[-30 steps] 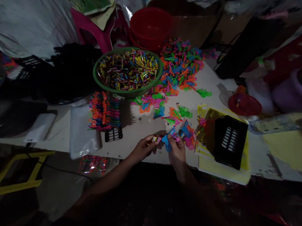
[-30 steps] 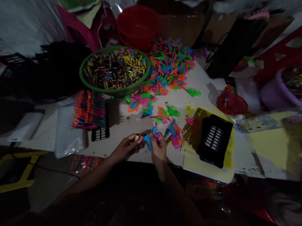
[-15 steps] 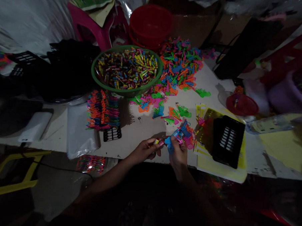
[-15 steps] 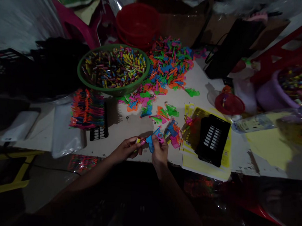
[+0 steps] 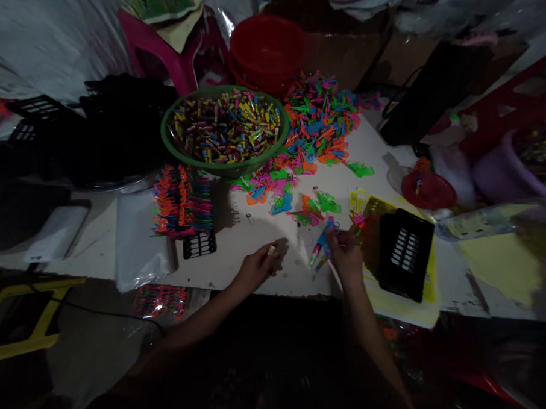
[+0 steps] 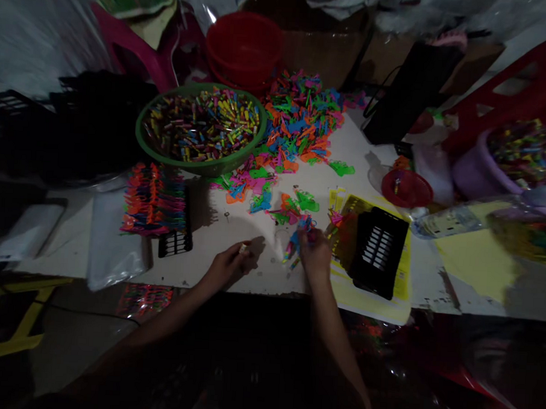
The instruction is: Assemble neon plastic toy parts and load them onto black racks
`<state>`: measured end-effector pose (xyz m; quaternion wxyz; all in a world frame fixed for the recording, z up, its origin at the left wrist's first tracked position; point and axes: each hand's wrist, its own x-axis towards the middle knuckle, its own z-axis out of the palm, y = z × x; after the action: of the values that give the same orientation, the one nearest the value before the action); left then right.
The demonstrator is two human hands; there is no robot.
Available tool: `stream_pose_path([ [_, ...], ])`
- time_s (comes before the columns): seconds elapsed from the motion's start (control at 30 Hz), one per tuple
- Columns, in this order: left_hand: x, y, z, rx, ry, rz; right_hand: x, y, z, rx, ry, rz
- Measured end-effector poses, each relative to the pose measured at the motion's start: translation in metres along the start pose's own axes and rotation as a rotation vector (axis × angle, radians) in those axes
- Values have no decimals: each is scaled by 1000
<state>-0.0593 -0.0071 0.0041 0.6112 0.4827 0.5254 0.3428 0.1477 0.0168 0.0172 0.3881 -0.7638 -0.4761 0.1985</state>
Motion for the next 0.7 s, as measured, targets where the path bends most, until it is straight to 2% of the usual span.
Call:
stream_pose_path([
  [0.07,7,-7,-3,-130,26,-63,25,9,1,-287,221,-140],
  [0.1,9,-9,-3,-183,17,-76,33,11,7,-387,251,-235],
  [0.13,10,-9,-2,-219,6,-76,36,11,15,-455,209,-339],
  [0.2,11,-7,-1,-244,3,-56,28,6,36,-523,-7,-532],
  [0.3,12,-4,-9,-182,96,7,-12,-4,60,-531,-288,-708],
  [0.43,15,-12,-35,-141,299,52,-77,4,60,-386,-540,-895],
  [0.5,16,-17,-43,-213,325,17,-96,16,51,-240,-649,-942],
  [0.57,15,-19,-41,-313,287,-37,-102,26,41,-72,-681,-857],
  [0.6,14,-17,-37,-355,249,-59,-101,28,36,11,-639,-740],
  [0.7,8,-7,-18,-356,76,-58,-87,19,26,270,-354,-208],
])
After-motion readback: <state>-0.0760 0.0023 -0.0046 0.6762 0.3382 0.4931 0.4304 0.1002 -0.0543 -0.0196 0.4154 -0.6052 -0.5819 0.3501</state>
